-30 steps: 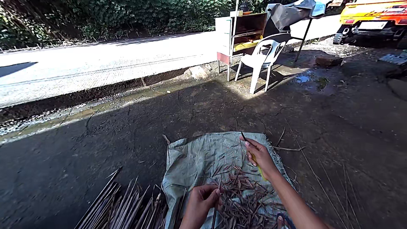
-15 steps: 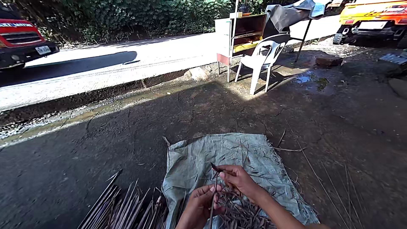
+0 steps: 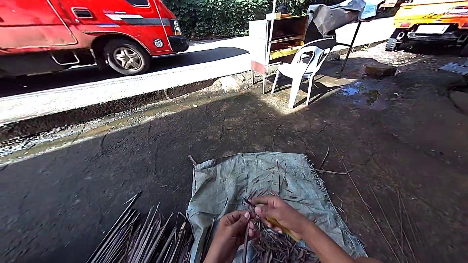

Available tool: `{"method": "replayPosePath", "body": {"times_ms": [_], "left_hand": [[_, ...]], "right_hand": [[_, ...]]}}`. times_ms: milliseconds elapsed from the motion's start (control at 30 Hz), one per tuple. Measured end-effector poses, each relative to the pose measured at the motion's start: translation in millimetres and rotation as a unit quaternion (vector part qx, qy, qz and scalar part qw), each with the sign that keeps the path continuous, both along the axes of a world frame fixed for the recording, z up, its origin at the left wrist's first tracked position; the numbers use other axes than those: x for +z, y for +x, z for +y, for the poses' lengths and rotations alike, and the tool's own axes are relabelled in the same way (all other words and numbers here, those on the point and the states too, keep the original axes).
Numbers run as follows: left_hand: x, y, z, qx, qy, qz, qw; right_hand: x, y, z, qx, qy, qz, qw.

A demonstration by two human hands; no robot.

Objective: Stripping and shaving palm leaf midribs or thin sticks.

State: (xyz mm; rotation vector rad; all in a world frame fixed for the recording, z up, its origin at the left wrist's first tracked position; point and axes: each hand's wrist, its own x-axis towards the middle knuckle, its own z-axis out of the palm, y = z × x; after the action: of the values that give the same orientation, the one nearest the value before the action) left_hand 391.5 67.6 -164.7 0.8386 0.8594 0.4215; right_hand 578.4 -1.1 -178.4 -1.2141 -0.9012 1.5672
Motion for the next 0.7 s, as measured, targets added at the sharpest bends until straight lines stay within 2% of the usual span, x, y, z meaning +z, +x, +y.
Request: {"method": "replayPosePath", "body": {"times_ms": [100,233,367,533,700], "left_hand": [[1.7,2.2,-1.6,-0.017,0.016,0.038,0.999],[6.5,0.3,-1.1,-0.088,0.030,0.077,0.993],[2.1,-0.7,0.8,-0.086,0.038,0.066,0.993],[4.5,-2.9,-0.9,-0.098,0.034,0.058,0.993],[4.6,-1.7,-0.6,-0.075,0.073,0.079,0.991]], "right_hand": [[-4.8,-5.2,2.0,-0.018,-0.005,0.033,0.999],[-4.8,5.1,10.6,-0.078,0.016,0.015,0.997],[-6.9,0.5,9.8,-0.032,0.033,-0.040,0.998],[-5.4,23.1,17.1,-0.163,0.058,-0.074,0.982],[-9.5,4.2,5.6,0.003,0.067,-0.078,0.995]]}}
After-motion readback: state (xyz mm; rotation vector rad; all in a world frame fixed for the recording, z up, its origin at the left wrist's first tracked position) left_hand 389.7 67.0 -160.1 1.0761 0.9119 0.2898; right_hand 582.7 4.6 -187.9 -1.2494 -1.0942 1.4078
